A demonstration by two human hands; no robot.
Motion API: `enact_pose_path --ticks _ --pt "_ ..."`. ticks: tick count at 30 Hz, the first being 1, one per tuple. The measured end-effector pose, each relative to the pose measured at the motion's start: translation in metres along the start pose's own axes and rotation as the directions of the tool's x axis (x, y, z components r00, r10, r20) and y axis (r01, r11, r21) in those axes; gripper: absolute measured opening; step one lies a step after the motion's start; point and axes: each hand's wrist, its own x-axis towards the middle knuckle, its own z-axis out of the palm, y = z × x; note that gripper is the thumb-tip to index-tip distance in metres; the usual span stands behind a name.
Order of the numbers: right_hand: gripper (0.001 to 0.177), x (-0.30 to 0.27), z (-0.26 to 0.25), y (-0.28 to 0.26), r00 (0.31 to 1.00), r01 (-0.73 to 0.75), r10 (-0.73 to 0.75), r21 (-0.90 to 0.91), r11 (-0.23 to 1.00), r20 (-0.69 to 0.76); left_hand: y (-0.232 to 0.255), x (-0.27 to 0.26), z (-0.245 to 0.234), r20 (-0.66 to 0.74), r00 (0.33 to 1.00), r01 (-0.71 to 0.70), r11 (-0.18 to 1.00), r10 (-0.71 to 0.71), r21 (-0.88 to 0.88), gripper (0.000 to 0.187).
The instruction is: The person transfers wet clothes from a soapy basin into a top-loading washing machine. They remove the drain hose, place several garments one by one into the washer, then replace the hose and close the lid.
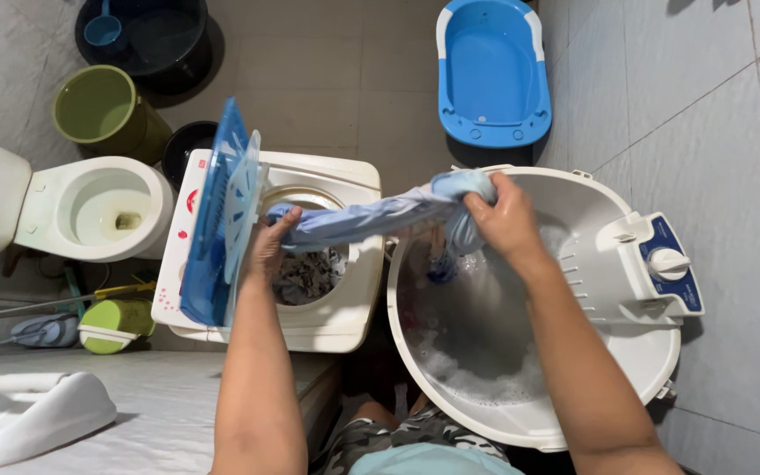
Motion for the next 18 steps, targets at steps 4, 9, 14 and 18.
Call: enact_pose_path --ticks 4,9,14,18 --pt "0.031 0.007 -0.016 -0.06 0.991 -0.057 0.048 0.068 0.996 0.127 -0.001 0.008 -0.009 0.103 0.995 0.004 0.99 0.011 -0.142 0.064" --pt "0.029 0.014 -0.004 -0.109 0.99 0.018 -0.035 0.12 0.993 0.133 -0.005 0.011 -0.017 0.077 0.996 -0.015 0.97 0.035 -0.243 0.07" --pt "0.025 0.029 0.037 -0.134 0.949 0.05 -0.159 0.366 0.929 0.273 -0.004 0.022 -0.027 0.028 0.996 0.084 0.957 -0.079 -0.276 0.084" --pt "0.025 0.042 0.101 -0.138 0.879 -0.004 -0.238 0.503 0.864 0.414 -0.012 0.02 -0.031 0.278 0.959 0.028 0.955 0.058 -0.297 0.102"
